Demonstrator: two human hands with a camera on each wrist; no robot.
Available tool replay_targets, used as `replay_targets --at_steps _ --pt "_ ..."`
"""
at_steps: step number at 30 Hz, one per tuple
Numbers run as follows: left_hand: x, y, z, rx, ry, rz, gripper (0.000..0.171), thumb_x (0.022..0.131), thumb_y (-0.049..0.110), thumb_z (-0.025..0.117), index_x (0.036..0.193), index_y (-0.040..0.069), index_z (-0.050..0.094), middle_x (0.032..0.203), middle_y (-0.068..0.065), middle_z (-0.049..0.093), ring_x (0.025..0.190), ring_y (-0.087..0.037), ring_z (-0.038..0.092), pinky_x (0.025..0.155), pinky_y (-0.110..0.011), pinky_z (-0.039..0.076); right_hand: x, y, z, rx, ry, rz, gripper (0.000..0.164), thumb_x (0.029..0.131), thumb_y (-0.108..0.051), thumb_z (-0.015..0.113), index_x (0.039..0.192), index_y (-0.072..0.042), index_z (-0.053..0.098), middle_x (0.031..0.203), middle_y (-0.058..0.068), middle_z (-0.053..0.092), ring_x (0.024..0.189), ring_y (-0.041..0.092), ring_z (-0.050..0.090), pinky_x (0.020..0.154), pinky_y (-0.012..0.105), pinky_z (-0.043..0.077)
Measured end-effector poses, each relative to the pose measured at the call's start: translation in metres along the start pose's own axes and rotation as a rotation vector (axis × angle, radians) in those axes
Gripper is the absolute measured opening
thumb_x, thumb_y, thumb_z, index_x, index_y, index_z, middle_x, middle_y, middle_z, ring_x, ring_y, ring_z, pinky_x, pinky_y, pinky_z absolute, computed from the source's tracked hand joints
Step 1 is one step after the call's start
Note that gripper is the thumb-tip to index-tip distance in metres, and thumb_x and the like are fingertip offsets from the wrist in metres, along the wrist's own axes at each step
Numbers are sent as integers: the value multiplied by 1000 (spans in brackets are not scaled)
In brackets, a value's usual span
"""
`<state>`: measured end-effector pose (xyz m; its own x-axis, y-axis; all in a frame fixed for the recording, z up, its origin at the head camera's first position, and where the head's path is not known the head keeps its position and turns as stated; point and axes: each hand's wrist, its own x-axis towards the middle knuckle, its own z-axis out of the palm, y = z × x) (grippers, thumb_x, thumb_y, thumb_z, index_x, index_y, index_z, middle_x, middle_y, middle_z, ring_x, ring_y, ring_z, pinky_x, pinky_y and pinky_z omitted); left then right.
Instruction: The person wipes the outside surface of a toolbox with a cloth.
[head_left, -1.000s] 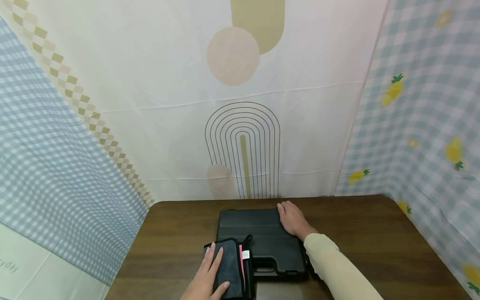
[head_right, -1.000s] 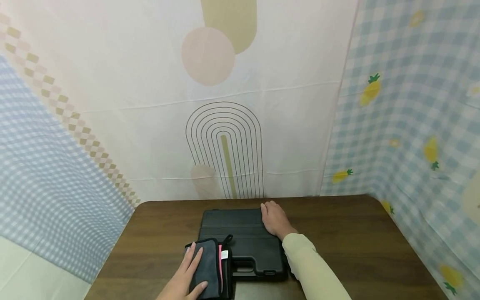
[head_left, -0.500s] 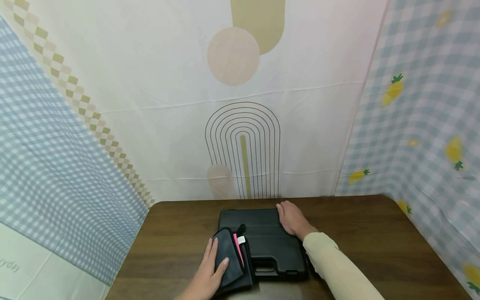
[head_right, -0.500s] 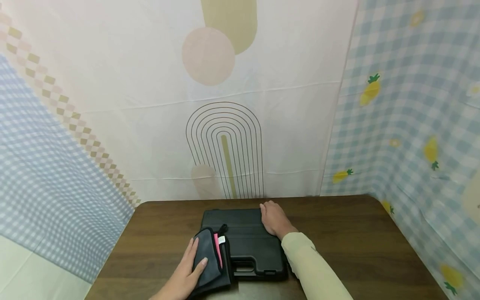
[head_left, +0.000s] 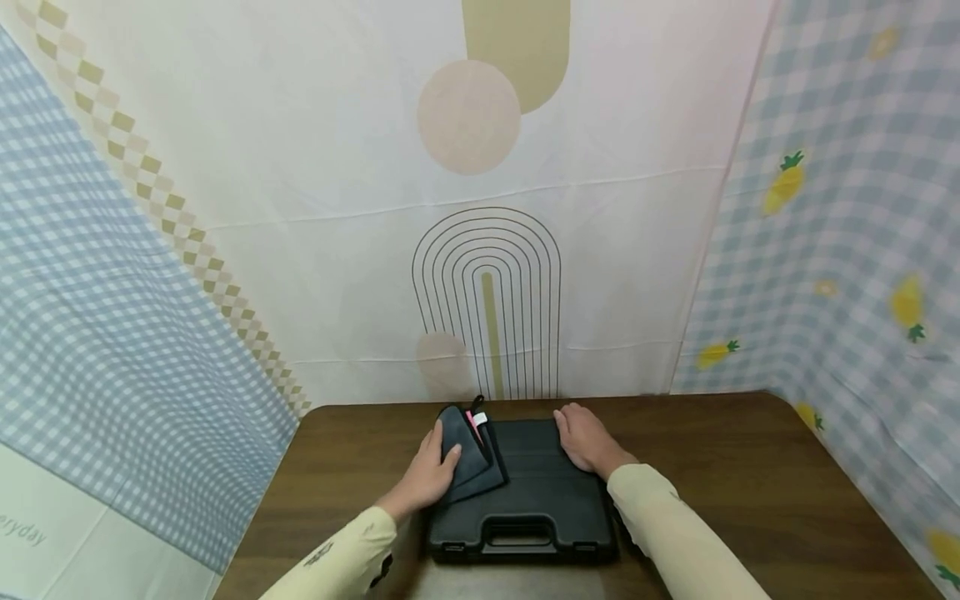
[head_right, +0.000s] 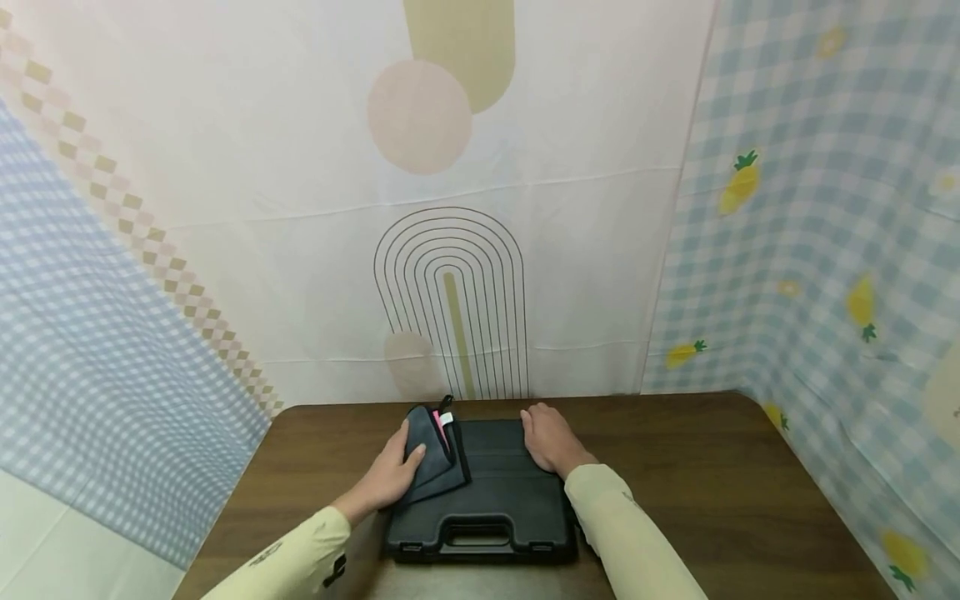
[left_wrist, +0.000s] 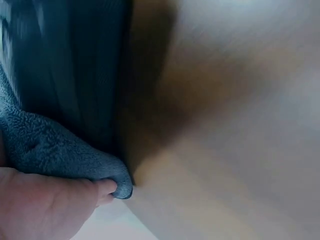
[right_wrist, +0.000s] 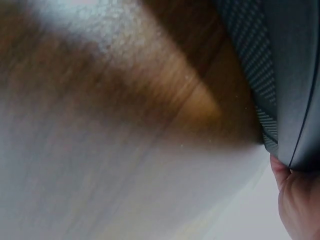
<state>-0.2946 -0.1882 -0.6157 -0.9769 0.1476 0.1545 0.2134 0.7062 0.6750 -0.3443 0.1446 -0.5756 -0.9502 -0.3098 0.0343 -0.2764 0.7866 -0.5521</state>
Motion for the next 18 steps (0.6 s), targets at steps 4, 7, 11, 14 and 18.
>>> replay_targets --at_steps 4,7,11,14,18 --pt "31 9 -7 16 -64 -24 74 115 49 36 166 -5 30 160 -40 39 149 -55 43 121 -58 43 1 0 0 -20 8 -13 42 118 -26 34 118 -2 68 123 21 67 122 42 63 110 58 50" --pt "50 12 -13 38 -124 -46 65 116 45 35 158 -3 44 153 -36 51 142 -54 51 115 -62 46 1 -2 0 -29 13 -7 41 118 -25 34 116 -3 68 122 20 66 121 42 63 109 57 50" --pt "59 23 -23 88 -172 -69 57 115 46 37 146 3 57 142 -28 64 132 -49 61 106 -62 51 0 -6 2 -30 7 25 43 118 -26 34 123 0 67 130 23 65 127 45 61 111 59 49" --pt "55 45 -33 67 -198 -121 52 115 41 41 145 2 58 144 -28 63 136 -51 58 110 -64 48 -1 -9 3 -58 18 37 44 118 -27 34 127 2 67 134 24 65 131 46 60 114 60 47" --pt "50 67 -36 36 -211 -186 52 114 36 44 150 0 54 152 -33 52 144 -52 50 118 -65 42 -2 -9 5 -96 41 49 45 118 -26 34 128 3 67 134 24 66 132 45 60 116 59 46"
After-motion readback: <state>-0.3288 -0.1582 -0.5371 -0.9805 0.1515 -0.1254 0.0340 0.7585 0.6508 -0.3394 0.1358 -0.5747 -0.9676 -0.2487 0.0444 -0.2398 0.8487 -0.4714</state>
